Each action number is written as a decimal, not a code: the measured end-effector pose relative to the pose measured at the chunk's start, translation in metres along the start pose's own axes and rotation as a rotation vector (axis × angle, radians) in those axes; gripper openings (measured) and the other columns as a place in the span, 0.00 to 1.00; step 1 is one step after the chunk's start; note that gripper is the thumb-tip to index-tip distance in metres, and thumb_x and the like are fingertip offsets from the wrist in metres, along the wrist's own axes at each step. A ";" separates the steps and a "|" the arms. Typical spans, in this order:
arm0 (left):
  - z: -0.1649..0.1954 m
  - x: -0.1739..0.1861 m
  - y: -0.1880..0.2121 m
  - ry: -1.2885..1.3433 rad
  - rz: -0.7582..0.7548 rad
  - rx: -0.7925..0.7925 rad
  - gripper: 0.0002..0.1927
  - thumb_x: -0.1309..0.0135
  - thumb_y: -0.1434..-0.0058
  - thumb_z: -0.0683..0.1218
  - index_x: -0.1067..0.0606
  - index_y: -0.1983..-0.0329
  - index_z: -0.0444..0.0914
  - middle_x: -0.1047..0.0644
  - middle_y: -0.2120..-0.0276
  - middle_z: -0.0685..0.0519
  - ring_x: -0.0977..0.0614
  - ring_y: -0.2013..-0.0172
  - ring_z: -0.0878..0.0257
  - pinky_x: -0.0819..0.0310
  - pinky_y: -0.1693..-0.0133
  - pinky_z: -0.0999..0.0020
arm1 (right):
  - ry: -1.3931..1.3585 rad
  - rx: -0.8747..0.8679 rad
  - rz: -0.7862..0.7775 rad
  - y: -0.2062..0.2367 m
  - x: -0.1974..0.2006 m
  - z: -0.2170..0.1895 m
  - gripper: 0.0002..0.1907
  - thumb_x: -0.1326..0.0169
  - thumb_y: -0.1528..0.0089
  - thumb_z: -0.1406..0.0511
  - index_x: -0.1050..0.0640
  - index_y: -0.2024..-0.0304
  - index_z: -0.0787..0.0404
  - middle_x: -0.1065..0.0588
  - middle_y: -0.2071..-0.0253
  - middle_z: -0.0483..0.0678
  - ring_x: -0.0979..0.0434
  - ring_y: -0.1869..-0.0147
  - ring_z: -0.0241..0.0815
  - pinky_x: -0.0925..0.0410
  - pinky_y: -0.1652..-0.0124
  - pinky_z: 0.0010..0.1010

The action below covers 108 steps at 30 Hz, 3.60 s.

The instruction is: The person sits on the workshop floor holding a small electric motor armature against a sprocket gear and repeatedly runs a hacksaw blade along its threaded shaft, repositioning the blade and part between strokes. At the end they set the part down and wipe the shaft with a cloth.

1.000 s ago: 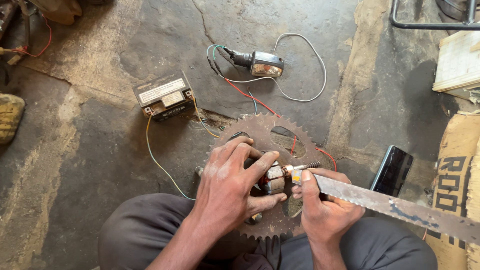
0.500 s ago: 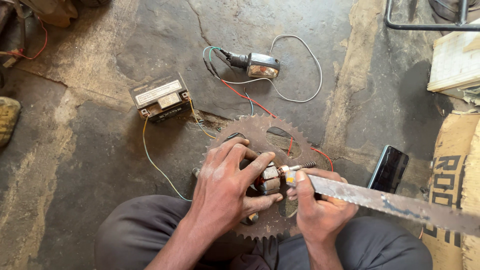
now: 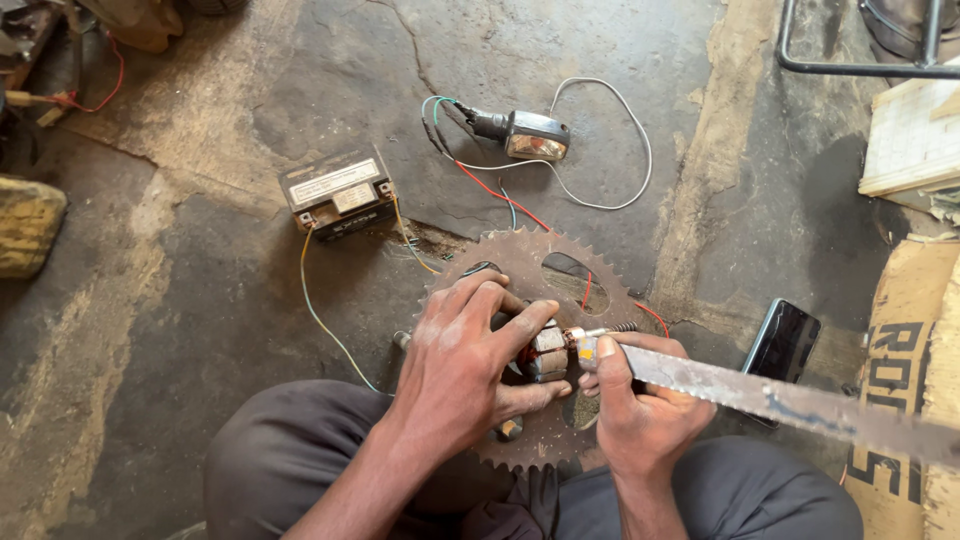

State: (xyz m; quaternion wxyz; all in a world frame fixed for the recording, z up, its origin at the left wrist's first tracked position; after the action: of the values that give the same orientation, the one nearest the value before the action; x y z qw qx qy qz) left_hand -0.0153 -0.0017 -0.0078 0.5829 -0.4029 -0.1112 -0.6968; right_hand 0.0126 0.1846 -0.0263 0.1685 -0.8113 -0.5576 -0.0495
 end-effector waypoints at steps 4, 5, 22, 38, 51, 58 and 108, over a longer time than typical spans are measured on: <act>0.003 0.001 0.000 -0.016 0.017 -0.007 0.38 0.29 0.57 0.60 0.22 0.43 0.43 0.25 0.55 0.47 0.26 0.43 0.46 0.34 0.44 0.47 | 0.045 -0.046 0.042 -0.001 0.001 0.004 0.07 0.42 0.36 0.71 0.23 0.60 0.73 0.21 0.71 0.54 0.20 0.73 0.37 0.25 0.72 0.26; 0.002 0.001 0.000 -0.018 0.020 -0.008 0.38 0.29 0.57 0.60 0.22 0.43 0.43 0.25 0.55 0.47 0.26 0.43 0.46 0.34 0.44 0.47 | 0.005 -0.084 0.053 -0.001 0.000 0.007 0.07 0.42 0.36 0.71 0.24 0.60 0.73 0.21 0.71 0.54 0.20 0.73 0.37 0.25 0.72 0.26; 0.007 0.011 0.009 -0.139 -0.038 0.492 0.67 0.23 0.76 0.67 0.36 0.28 0.53 0.48 0.26 0.38 0.38 0.34 0.31 0.34 0.47 0.37 | -0.626 -0.132 0.208 -0.021 0.012 0.039 0.04 0.45 0.34 0.73 0.24 0.59 0.72 0.22 0.61 0.55 0.19 0.59 0.42 0.24 0.53 0.33; 0.004 0.050 0.050 -0.073 -0.062 0.714 0.62 0.20 0.74 0.62 0.33 0.31 0.56 0.51 0.26 0.37 0.35 0.35 0.34 0.34 0.37 0.47 | -0.688 -0.187 0.142 -0.004 -0.034 0.001 0.06 0.41 0.37 0.71 0.22 0.61 0.70 0.21 0.62 0.48 0.21 0.61 0.37 0.27 0.58 0.30; 0.021 0.045 0.057 -0.161 0.171 0.133 0.40 0.26 0.59 0.52 0.26 0.39 0.50 0.26 0.43 0.52 0.32 0.34 0.49 0.47 0.33 0.41 | -0.157 0.095 -0.006 0.025 -0.015 -0.021 0.07 0.39 0.36 0.71 0.20 0.57 0.71 0.24 0.64 0.45 0.29 0.63 0.30 0.34 0.63 0.23; -0.006 0.044 0.052 -0.003 0.152 0.033 0.39 0.27 0.62 0.50 0.24 0.42 0.47 0.24 0.47 0.53 0.25 0.42 0.51 0.36 0.40 0.49 | -0.057 0.046 -0.011 0.018 -0.027 -0.015 0.08 0.40 0.36 0.72 0.21 0.57 0.72 0.22 0.63 0.48 0.23 0.60 0.33 0.29 0.59 0.25; -0.006 0.038 0.048 -0.020 0.137 0.093 0.37 0.29 0.56 0.59 0.25 0.43 0.44 0.24 0.49 0.49 0.27 0.42 0.45 0.36 0.43 0.49 | 0.214 -0.426 -0.171 -0.033 0.162 0.088 0.40 0.33 0.45 0.52 0.30 0.41 0.73 0.22 0.54 0.59 0.22 0.53 0.52 0.31 0.55 0.41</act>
State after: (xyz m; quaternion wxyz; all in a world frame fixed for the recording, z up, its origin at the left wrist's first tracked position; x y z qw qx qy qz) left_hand 0.0257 -0.0468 -0.0007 0.6464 -0.3889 -0.1215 -0.6451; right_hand 0.0329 0.3677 -0.0583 0.0471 -0.7687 -0.5800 -0.2657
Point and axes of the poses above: each hand's wrist, its own y-axis away from the middle knuckle, its own x-axis out of the back of the hand, z = x × y, the point moved 2 cm from there along -y, towards the middle knuckle
